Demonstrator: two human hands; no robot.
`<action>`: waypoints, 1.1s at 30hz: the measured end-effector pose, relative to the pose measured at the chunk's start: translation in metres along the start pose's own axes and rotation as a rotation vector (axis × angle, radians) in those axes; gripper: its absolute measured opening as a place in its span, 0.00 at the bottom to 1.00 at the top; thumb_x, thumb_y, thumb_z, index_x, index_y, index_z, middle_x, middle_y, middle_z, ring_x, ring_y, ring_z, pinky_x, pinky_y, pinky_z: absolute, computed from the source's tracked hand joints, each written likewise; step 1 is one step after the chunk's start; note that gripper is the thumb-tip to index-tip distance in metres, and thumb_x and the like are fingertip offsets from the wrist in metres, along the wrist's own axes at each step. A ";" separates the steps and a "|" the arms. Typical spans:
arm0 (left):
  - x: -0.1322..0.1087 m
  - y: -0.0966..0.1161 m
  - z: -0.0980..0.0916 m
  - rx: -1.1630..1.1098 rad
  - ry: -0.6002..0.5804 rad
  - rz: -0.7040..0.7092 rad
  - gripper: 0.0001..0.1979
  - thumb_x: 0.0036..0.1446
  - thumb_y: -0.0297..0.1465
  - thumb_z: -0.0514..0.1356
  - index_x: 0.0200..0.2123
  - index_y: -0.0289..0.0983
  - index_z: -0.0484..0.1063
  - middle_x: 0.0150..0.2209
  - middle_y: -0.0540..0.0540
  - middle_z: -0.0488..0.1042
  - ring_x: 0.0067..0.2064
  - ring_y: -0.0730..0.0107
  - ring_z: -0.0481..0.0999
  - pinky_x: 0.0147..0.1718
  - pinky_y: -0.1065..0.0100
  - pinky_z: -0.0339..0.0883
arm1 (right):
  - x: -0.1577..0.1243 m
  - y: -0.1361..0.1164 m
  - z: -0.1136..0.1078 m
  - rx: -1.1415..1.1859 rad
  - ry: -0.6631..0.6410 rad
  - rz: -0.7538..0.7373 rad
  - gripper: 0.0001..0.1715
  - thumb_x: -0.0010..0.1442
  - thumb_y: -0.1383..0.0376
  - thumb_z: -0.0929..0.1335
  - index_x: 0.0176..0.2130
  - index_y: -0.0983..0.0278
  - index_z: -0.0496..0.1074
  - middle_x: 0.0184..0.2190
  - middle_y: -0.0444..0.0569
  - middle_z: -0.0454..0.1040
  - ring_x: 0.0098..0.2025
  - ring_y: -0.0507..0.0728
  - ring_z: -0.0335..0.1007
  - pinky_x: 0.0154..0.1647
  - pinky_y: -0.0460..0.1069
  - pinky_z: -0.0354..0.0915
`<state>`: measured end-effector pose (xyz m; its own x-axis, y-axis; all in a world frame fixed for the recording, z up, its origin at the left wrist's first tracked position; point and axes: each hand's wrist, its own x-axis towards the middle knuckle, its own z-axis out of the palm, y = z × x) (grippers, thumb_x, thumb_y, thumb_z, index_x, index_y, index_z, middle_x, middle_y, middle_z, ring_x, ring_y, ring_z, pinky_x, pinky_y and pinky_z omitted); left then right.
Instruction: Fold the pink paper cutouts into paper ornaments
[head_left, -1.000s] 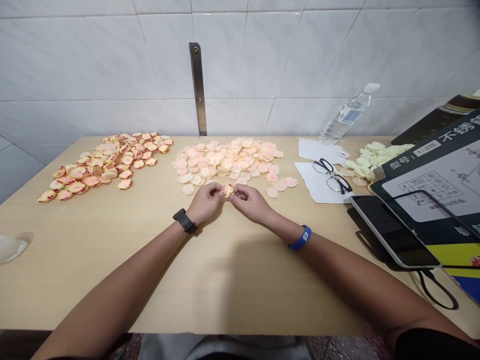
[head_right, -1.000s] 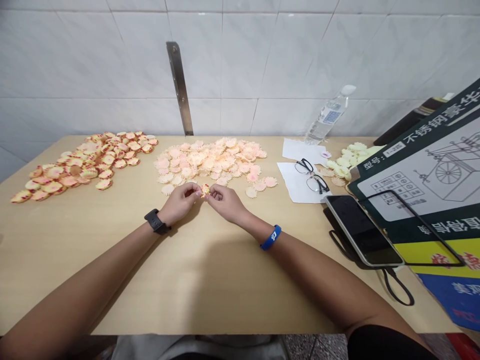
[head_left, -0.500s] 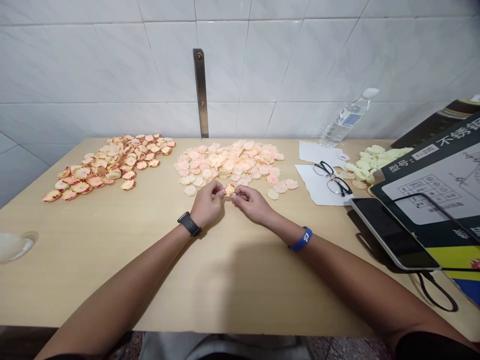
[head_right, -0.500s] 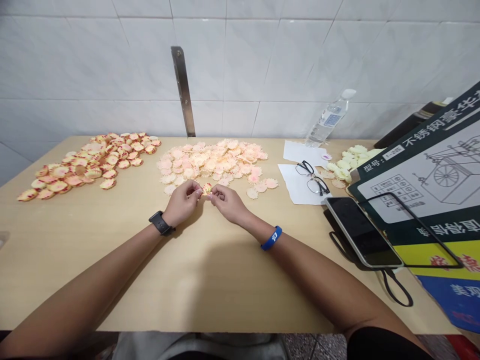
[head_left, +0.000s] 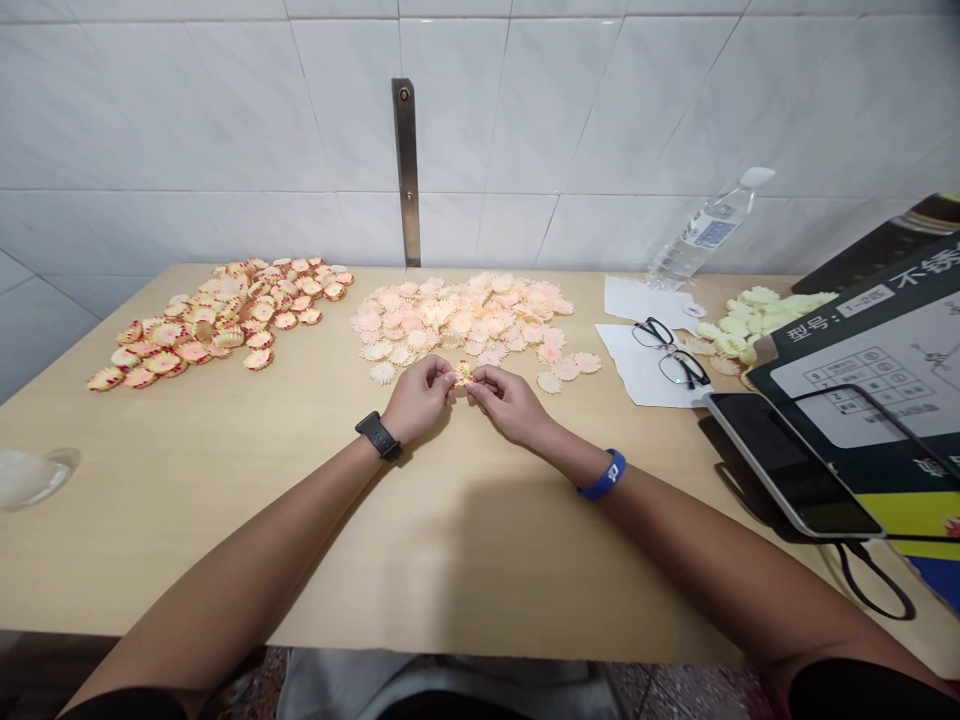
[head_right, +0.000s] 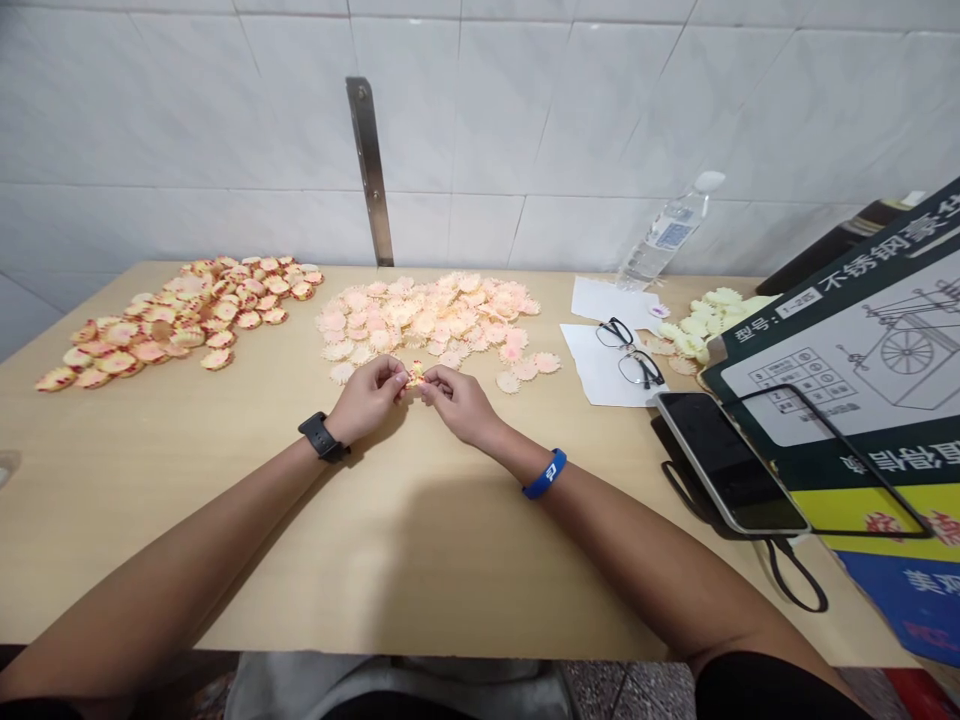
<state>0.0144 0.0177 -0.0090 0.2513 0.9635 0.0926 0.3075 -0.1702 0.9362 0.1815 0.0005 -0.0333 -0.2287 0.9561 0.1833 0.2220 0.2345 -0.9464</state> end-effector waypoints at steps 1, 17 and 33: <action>0.000 0.000 0.000 -0.013 -0.001 -0.007 0.05 0.57 0.28 0.54 0.28 0.38 0.64 0.21 0.52 0.67 0.25 0.71 0.69 0.28 0.68 0.61 | 0.000 0.000 0.000 -0.007 0.000 0.002 0.17 0.60 0.51 0.65 0.33 0.63 0.66 0.25 0.43 0.67 0.27 0.51 0.59 0.27 0.47 0.55; 0.003 -0.005 0.003 -0.053 0.079 0.001 0.05 0.56 0.25 0.54 0.28 0.37 0.64 0.23 0.51 0.69 0.26 0.72 0.69 0.29 0.68 0.62 | 0.003 -0.003 -0.003 0.021 0.001 0.038 0.13 0.56 0.56 0.65 0.27 0.60 0.60 0.19 0.39 0.57 0.23 0.50 0.51 0.24 0.47 0.47; -0.001 0.005 0.002 0.098 0.040 0.080 0.06 0.52 0.32 0.61 0.33 0.36 0.73 0.33 0.46 0.77 0.36 0.68 0.75 0.36 0.68 0.69 | 0.003 0.001 0.002 -0.032 0.112 0.053 0.08 0.55 0.61 0.65 0.28 0.61 0.62 0.21 0.40 0.60 0.25 0.50 0.55 0.25 0.47 0.51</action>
<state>0.0171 0.0152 -0.0051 0.2427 0.9530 0.1812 0.3766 -0.2647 0.8877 0.1794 0.0032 -0.0337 -0.1092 0.9804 0.1637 0.2612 0.1872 -0.9470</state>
